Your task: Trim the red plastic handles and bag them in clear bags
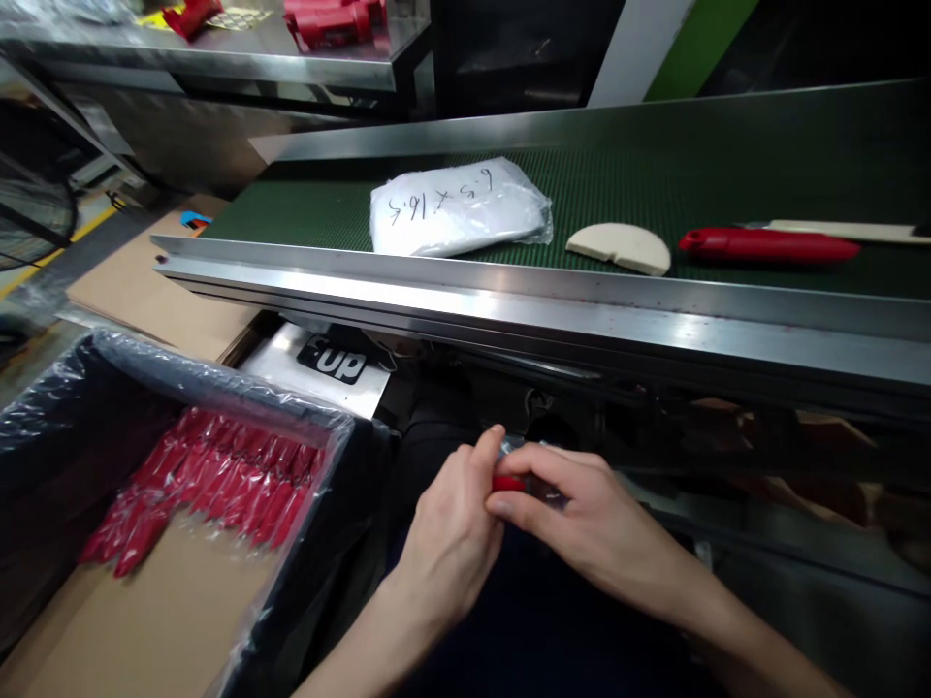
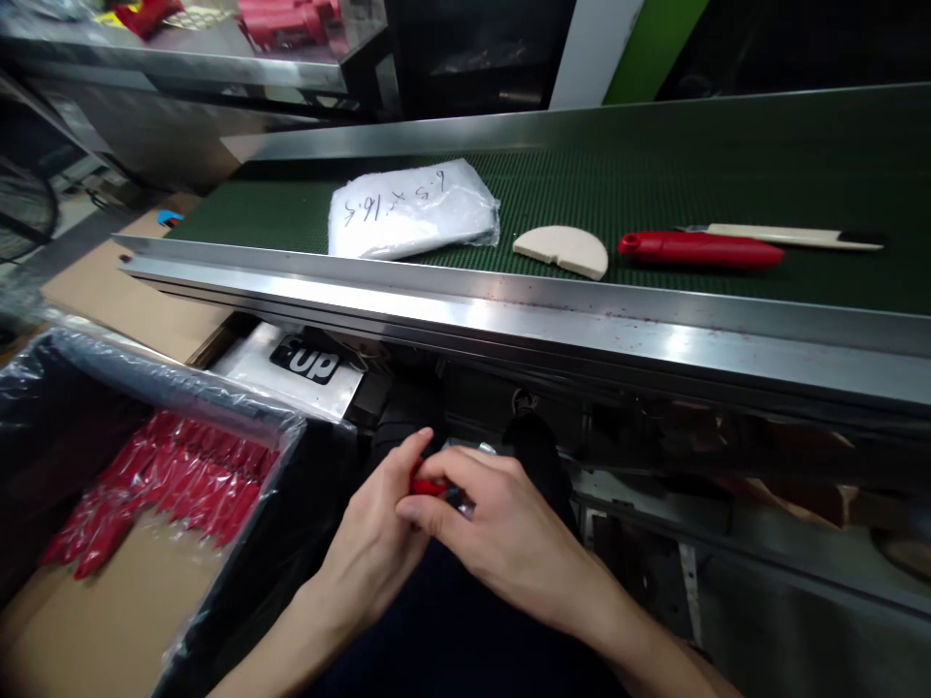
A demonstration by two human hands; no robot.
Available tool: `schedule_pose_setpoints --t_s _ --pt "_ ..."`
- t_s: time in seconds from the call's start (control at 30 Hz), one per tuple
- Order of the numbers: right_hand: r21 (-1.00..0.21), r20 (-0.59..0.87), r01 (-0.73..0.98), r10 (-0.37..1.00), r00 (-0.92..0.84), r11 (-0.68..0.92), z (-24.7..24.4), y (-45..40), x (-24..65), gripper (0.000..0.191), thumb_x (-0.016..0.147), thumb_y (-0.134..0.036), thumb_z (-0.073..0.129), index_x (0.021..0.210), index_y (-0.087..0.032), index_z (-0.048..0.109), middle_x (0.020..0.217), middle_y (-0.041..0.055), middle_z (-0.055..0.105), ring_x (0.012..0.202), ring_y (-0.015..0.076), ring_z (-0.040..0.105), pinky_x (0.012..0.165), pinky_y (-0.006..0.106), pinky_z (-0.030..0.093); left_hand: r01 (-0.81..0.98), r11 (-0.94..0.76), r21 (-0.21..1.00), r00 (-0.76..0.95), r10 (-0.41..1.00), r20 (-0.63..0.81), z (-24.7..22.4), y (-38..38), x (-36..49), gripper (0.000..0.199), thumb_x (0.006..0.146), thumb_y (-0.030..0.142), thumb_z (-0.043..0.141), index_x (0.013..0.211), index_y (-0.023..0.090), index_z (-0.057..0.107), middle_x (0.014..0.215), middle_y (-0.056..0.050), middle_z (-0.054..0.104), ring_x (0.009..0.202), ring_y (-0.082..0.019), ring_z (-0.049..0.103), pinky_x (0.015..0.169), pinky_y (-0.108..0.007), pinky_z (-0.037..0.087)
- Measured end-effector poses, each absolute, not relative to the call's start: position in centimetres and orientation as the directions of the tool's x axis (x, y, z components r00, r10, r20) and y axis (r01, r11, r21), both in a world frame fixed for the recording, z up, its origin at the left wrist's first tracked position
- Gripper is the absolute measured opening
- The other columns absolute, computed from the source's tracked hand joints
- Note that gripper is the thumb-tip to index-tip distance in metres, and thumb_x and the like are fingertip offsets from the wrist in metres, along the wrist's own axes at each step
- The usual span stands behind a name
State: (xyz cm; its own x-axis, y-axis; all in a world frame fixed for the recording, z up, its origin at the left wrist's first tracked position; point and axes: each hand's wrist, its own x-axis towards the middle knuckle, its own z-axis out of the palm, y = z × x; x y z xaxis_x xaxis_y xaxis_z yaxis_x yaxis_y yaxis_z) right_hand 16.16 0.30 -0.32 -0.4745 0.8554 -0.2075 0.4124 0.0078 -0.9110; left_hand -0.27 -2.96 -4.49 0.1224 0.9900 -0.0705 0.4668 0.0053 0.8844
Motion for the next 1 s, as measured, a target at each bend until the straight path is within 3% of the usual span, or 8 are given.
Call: schedule_pose_setpoints --t_s 0.07,0.17,0.3,0.37,0.43,0.7,0.83,1.0 --pt "-0.914 -0.14 0.4 0.868 -0.476 0.073 0.1 0.2 16.4 0.016 0.095 -0.034 0.055 0.087 -0.027 0.067 0.083 -0.0063 0.066 0.075 0.0077 0.059 0.07 0.021 0.045 0.509 -0.04 0.86 0.138 0.99 -0.036 -4.8 -3.0 -0.3 0.063 0.08 0.014 0.052 0.14 0.024 0.039 0.105 -0.008 0.06 0.095 -0.026 0.058 0.089 -0.042 0.045" --pt "-0.879 0.054 0.448 0.968 -0.246 0.163 0.5 -0.3 17.6 0.009 0.092 -0.03 0.06 0.091 -0.031 0.068 0.085 -0.0071 0.068 0.073 0.0077 0.061 0.066 0.019 0.047 0.554 0.015 0.833 0.033 0.999 -0.04 -5.1 -2.4 -0.9 0.065 0.076 0.012 0.054 0.138 0.023 0.038 0.1 -0.005 0.059 0.095 -0.026 0.056 0.093 -0.045 0.039" --pt "-0.789 0.297 0.563 0.955 -0.003 0.247 0.8 -1.5 19.6 0.012 0.089 -0.026 0.065 0.097 -0.034 0.069 0.09 -0.0059 0.07 0.075 0.0108 0.064 0.065 0.021 0.051 0.459 0.209 0.864 -0.107 0.978 -0.18 -4.7 -1.1 -2.2 0.021 0.082 0.02 0.055 0.103 0.019 0.056 0.081 0.0 0.059 0.076 -0.018 0.057 0.073 -0.032 0.042" --pt "-0.729 0.355 0.61 0.934 -0.052 0.311 0.8 -2.3 20.1 0.019 0.089 -0.022 0.064 0.104 -0.033 0.068 0.096 -0.0034 0.07 0.08 0.013 0.066 0.069 0.023 0.054 0.366 0.286 0.886 -0.134 0.958 -0.253 -4.2 -0.6 -2.6 0.006 0.081 0.023 0.057 0.085 0.018 0.059 0.077 0.0 0.06 0.072 -0.016 0.056 0.066 -0.027 0.041" --pt "-0.634 0.429 0.652 0.891 -0.152 0.416 0.7 -3.0 20.0 0.027 0.087 -0.017 0.066 0.112 -0.029 0.066 0.104 0.0006 0.069 0.086 0.015 0.067 0.077 0.025 0.055 0.275 0.329 0.904 -0.144 0.943 -0.299 -3.7 -0.3 -2.5 0.009 0.08 0.026 0.06 0.079 0.017 0.062 0.075 0.0 0.061 0.07 -0.015 0.055 0.063 -0.025 0.041" --pt "-0.335 0.533 0.59 0.664 -0.525 0.735 0.0 -2.3 19.2 0.039 0.082 -0.002 0.065 0.118 -0.015 0.062 0.102 0.0096 0.073 0.081 0.0163 0.068 0.069 0.028 0.056 0.03 0.357 0.934 -0.161 0.924 -0.348 -3.2 -0.6 -2.2 0.023 0.084 0.037 0.062 0.087 0.013 0.063 0.076 -0.003 0.062 0.071 -0.014 0.056 0.066 -0.022 0.044" --pt "-0.323 0.467 0.53 0.619 -0.631 0.784 -0.7 -2.0 19.6 0.039 0.083 -0.002 0.062 0.122 -0.01 0.059 0.11 0.0147 0.071 0.083 0.0178 0.066 0.068 0.031 0.054 0.012 0.297 0.955 -0.152 0.944 -0.292 -3.4 -1.0 -2.5 0.021 0.087 0.036 0.062 0.09 0.015 0.063 0.079 -0.002 0.062 0.073 -0.014 0.055 0.069 -0.023 0.045" --pt "-0.235 0.449 0.434 0.493 -0.745 0.87 -1.8 -0.9 19.4 0.031 0.086 -0.005 0.058 0.116 -0.01 0.061 0.109 0.0162 0.072 0.073 0.0178 0.066 0.054 0.031 0.048 0.144 0.169 0.975 -0.151 0.978 -0.148 -4.5 -1.8 -2.8 0.011 0.09 0.028 0.06 0.088 0.019 0.066 0.085 -0.002 0.062 0.079 -0.016 0.055 0.071 -0.024 0.041"
